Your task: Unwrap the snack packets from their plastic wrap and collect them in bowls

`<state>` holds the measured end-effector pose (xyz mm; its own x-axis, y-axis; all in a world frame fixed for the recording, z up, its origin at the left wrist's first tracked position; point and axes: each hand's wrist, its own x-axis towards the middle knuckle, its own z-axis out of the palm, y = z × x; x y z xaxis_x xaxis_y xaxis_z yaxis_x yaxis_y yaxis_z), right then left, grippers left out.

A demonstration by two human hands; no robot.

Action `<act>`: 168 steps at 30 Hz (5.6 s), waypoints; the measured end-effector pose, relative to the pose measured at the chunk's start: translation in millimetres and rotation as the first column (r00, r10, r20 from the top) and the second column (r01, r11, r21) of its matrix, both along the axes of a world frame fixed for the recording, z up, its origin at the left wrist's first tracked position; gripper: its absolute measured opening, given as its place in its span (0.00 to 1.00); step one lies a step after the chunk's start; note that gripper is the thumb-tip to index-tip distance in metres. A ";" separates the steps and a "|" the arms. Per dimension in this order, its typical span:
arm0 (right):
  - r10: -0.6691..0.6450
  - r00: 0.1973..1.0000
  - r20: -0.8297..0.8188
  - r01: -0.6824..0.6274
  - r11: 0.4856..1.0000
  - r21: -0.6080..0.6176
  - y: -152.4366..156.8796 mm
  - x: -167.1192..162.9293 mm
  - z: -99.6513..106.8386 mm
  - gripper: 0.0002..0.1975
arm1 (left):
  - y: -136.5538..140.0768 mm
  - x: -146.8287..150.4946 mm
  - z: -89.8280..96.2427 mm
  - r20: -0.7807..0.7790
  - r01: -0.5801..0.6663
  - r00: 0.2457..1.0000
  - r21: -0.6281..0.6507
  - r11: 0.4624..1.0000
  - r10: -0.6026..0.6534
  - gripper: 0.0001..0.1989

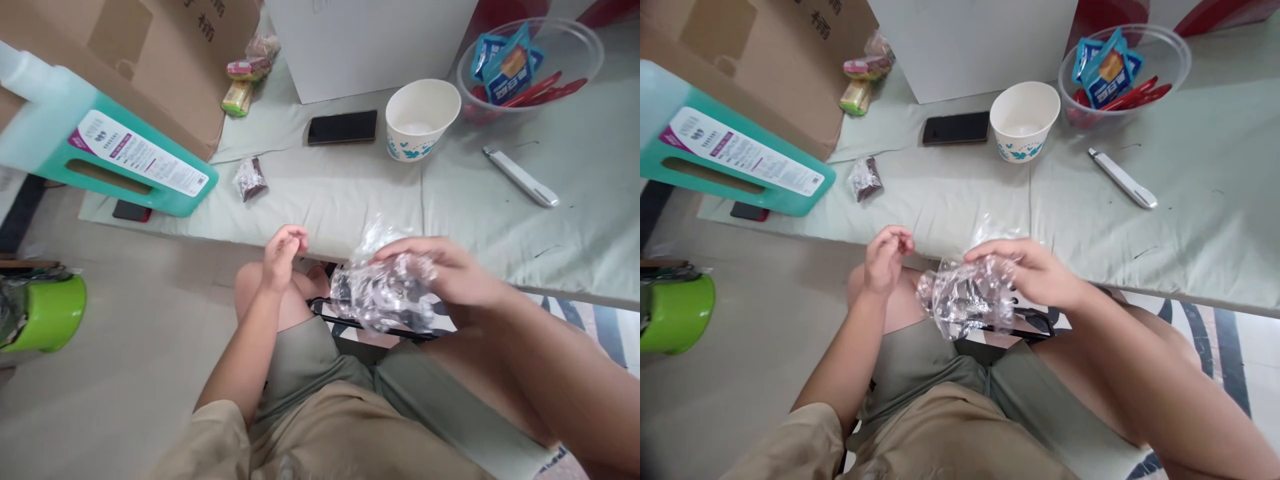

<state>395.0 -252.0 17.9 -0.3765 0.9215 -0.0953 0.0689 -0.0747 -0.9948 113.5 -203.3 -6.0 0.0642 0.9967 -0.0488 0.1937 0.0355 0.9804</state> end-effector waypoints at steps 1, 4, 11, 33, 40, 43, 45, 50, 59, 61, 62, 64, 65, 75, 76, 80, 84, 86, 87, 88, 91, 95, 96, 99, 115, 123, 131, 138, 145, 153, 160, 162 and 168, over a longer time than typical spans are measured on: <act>-0.109 0.986 -0.125 0.091 0.985 -0.145 2.2 3.6 3.0 0.11 | 4.1 7.0 3.0 0.100 0.101 0.990 -0.031 0.994 -0.098 0.22; -0.403 0.879 -0.255 0.285 0.872 -0.399 15.7 9.3 -3.4 0.17 | 20.1 34.8 12.1 0.331 0.436 0.862 -0.101 0.894 -0.384 0.39; -0.569 0.821 0.038 0.569 0.813 -0.119 42.8 10.6 -30.9 0.18 | 61.0 97.5 6.8 0.530 0.700 0.673 -0.231 0.675 -0.516 0.49; -0.497 0.849 0.181 0.510 0.859 -0.037 74.2 17.8 -38.1 0.12 | 113.4 95.8 -4.6 0.184 0.524 0.852 -0.328 0.786 -0.491 0.19; -0.705 0.709 -0.020 0.701 0.708 -0.083 82.9 18.1 -46.6 0.08 | 117.0 92.2 -10.6 0.267 0.408 0.896 -0.183 0.894 -0.354 0.06; -0.747 0.663 -0.044 0.747 0.665 -0.028 85.3 20.2 -45.9 0.06 | 117.8 95.5 -9.7 0.258 0.372 0.910 -0.167 0.913 -0.324 0.06; -0.778 0.627 -0.039 0.778 0.628 -0.008 86.3 22.7 -45.4 0.02 | 119.6 96.8 -10.6 0.232 0.362 0.918 -0.155 0.919 -0.322 0.11; -0.783 0.619 -0.065 0.775 0.622 -0.110 87.9 28.7 -49.2 0.07 | 126.0 96.2 -24.5 0.028 0.239 0.970 0.051 0.970 -0.241 0.21; -0.653 0.757 -0.034 0.645 0.754 -0.129 80.3 17.0 -43.1 0.34 | 116.8 102.6 -18.1 0.238 0.343 0.921 -0.113 0.933 -0.309 0.25; -0.691 0.720 -0.062 0.681 0.721 -0.129 81.5 13.2 -41.5 0.34 | 113.4 105.4 -15.7 0.333 0.463 0.861 -0.204 0.863 -0.383 0.26; -0.712 0.698 -0.076 0.700 0.701 -0.136 82.4 12.0 -41.0 0.35 | 112.1 106.6 -15.5 0.372 0.516 0.832 -0.241 0.822 -0.412 0.25; -0.739 0.662 -0.124 0.717 0.673 -0.183 83.9 11.2 -40.4 0.36 | 110.6 108.0 -16.4 0.427 0.567 0.799 -0.303 0.766 -0.423 0.21; -0.730 0.665 -0.156 0.697 0.682 -0.222 84.3 11.6 -40.1 0.35 | 110.5 108.3 -17.0 0.443 0.568 0.798 -0.325 0.756 -0.409 0.18; -0.486 0.874 0.021 0.463 0.817 -0.344 74.2 21.7 -30.4 0.14 | 114.9 99.7 -10.9 0.240 0.539 0.842 -0.402 0.741 -0.482 0.21; -0.496 0.868 -0.026 0.461 0.824 -0.328 73.5 21.7 -29.9 0.15 | 114.9 99.1 -9.9 0.268 0.553 0.833 -0.389 0.737 -0.483 0.19; -0.547 0.792 -0.269 0.474 0.830 -0.294 73.3 19.8 -29.9 0.17 | 115.6 98.2 -6.4 0.468 0.572 0.782 -0.277 0.772 -0.411 0.09; -0.561 0.750 -0.351 0.489 0.827 -0.276 76.2 20.9 -32.2 0.06 | 118.8 98.7 -5.7 0.524 0.530 0.782 -0.270 0.804 -0.339 0.12; -0.524 0.781 -0.340 0.466 0.851 -0.242 77.3 24.0 -33.7 0.05 | 120.9 99.5 -8.5 0.480 0.488 0.817 -0.278 0.828 -0.320 0.17; -0.493 0.805 -0.330 0.440 0.869 -0.224 77.4 25.8 -34.5 0.07 | 121.9 100.0 -10.8 0.452 0.464 0.833 -0.259 0.847 -0.318 0.17; -0.467 0.827 -0.312 0.420 0.883 -0.209 77.3 27.4 -35.4 0.09 | 122.7 100.5 -13.5 0.420 0.446 0.847 -0.229 0.865 -0.325 0.16; -0.508 0.851 -0.134 0.486 0.858 -0.166 76.4 30.8 -39.1 0.13 | 124.2 101.9 -22.3 0.323 0.404 0.880 -0.127 0.906 -0.347 0.10; -0.730 0.679 0.075 0.730 0.683 0.026 77.5 34.7 -45.5 0.10 | 124.6 102.1 -28.3 0.242 0.385 0.900 -0.053 0.921 -0.362 0.13; -0.762 0.646 0.052 0.757 0.648 0.082 78.1 36.0 -46.1 0.12 | 124.2 101.8 -28.3 0.235 0.401 0.894 -0.042 0.915 -0.381 0.14; -0.727 0.686 -0.025 0.721 0.676 0.152 78.0 38.5 -42.4 0.14 | 122.0 100.1 -27.0 0.240 0.506 0.840 -0.022 0.862 -0.487 0.14; -0.281 0.955 0.094 0.285 0.958 -0.030 66.6 13.3 -19.7 0.09 | 83.5 113.1 -17.7 -0.255 0.528 0.849 0.396 0.751 -0.463 0.23; -0.626 0.772 0.110 0.605 0.777 0.176 68.7 11.9 -31.1 0.19 | 98.4 113.8 -28.2 0.215 0.532 0.836 -0.094 0.841 -0.505 0.20; -0.552 0.834 0.022 0.552 0.834 -0.013 73.2 9.0 -29.9 0.12 | 94.3 110.1 -23.3 0.214 0.407 0.906 -0.197 0.892 -0.367 0.23; -0.599 0.801 -0.013 0.596 0.799 -0.079 69.9 23.4 -15.3 0.10 | 130.5 114.0 44.4 -0.029 0.054 0.998 0.294 0.954 -0.047 0.11; -0.578 0.815 -0.031 0.576 0.815 -0.063 74.1 25.9 -15.8 0.07 | 211.1 216.7 67.5 -0.763 0.612 0.570 0.148 0.776 -0.304 0.15; -0.528 0.849 0.016 0.528 0.848 -0.047 63.2 31.8 -18.8 0.10 | 258.2 270.1 31.6 -0.643 0.631 0.336 -0.388 0.672 -0.688 0.16; -0.571 0.810 0.134 0.576 0.818 0.003 61.1 27.8 -9.2 0.11 | 191.5 187.5 70.1 -0.308 0.563 0.818 0.249 0.788 -0.486 0.05; -0.562 0.802 0.201 0.568 0.823 0.034 61.3 21.3 -10.0 0.11 | 153.2 152.7 67.6 -0.180 0.476 0.879 0.249 0.844 -0.442 0.10; -0.525 0.729 0.439 0.552 0.831 0.077 57.3 -6.3 -34.7 0.13 | 116.4 78.6 7.0 -0.046 0.358 0.934 0.051 0.932 -0.356 0.13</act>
<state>388.7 -194.8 -16.8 0.2724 0.9452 -0.1798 0.4120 -0.2835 -0.8660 192.0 -86.9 0.9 0.4153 0.9097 -0.0005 0.2180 -0.0989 0.9709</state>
